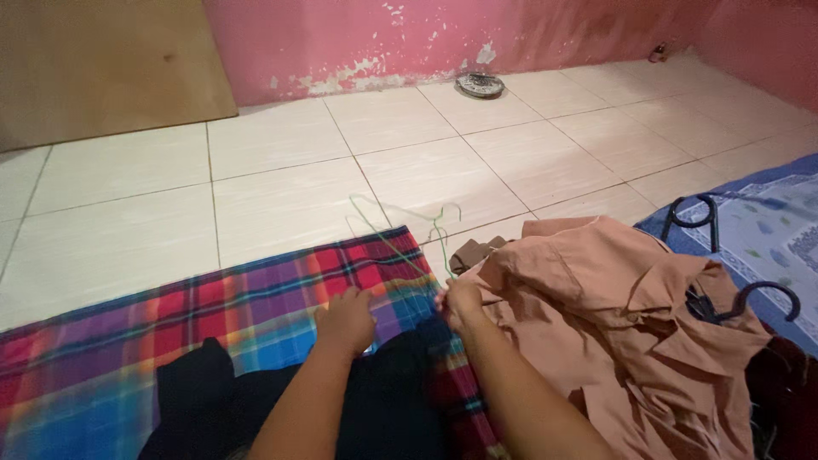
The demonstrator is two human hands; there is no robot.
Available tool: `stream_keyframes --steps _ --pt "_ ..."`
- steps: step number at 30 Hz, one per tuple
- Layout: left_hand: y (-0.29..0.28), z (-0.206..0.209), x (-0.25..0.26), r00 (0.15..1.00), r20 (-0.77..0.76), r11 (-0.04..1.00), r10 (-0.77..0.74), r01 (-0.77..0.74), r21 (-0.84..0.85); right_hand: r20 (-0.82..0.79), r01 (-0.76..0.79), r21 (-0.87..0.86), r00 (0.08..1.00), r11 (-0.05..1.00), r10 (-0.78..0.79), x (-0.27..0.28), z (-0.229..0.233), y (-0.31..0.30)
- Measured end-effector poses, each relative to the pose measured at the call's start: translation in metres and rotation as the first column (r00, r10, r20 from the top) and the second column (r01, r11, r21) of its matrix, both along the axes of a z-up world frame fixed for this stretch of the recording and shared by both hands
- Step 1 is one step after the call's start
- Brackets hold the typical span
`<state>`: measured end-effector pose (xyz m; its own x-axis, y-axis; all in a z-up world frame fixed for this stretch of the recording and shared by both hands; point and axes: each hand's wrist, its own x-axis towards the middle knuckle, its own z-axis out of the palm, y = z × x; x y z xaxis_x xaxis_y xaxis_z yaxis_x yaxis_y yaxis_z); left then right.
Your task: The person removes a black t-shirt from a hanger, lays it flat on a plaid mat, and irons the front surface with a handheld iron. The person smooths the fabric with their hands before and during ironing, then sets the iron aside.
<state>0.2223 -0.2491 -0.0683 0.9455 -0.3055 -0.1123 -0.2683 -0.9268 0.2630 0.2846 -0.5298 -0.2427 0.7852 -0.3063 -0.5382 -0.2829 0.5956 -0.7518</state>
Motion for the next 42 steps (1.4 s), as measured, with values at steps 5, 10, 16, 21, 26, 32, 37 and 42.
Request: stream_keyframes --steps 5,10,16,21,26,32,37,42 --pt "-0.017 -0.003 0.018 1.0 0.011 0.999 -0.018 0.018 -0.031 -0.003 0.06 0.082 0.998 0.995 -0.06 0.031 0.056 0.001" --pt "-0.004 -0.02 0.015 0.999 0.032 1.0 -0.003 0.004 -0.023 -0.093 -0.214 -0.419 0.977 0.882 0.192 0.006 0.046 0.005" --pt "0.046 -0.045 -0.013 0.994 0.069 0.994 0.089 -0.093 0.062 -0.098 -0.25 -0.855 0.938 0.454 0.332 -0.036 -0.012 0.036" --pt "0.102 -0.044 -0.049 0.978 -0.056 0.971 0.201 -0.192 0.145 -0.221 -0.336 -0.903 0.897 0.267 0.382 -0.076 -0.006 0.082" --pt "0.15 -0.032 -0.089 0.93 -0.198 0.948 0.309 -0.283 0.149 -0.389 -0.455 -0.883 0.846 0.113 0.365 -0.113 0.005 0.124" --pt "0.195 -0.03 -0.148 0.842 -0.415 0.922 0.346 -0.224 0.315 -0.462 -0.472 -0.863 0.882 0.179 0.099 -0.166 -0.02 0.135" --pt "0.222 -0.051 -0.175 0.841 -0.369 0.911 0.397 -0.313 0.268 -0.529 -0.556 -0.757 0.83 0.343 0.176 -0.194 -0.015 0.144" --pt "0.25 -0.05 -0.163 0.859 -0.036 0.843 0.51 -0.508 -0.18 -0.249 -0.282 -0.374 0.948 0.883 0.197 -0.171 0.038 0.189"
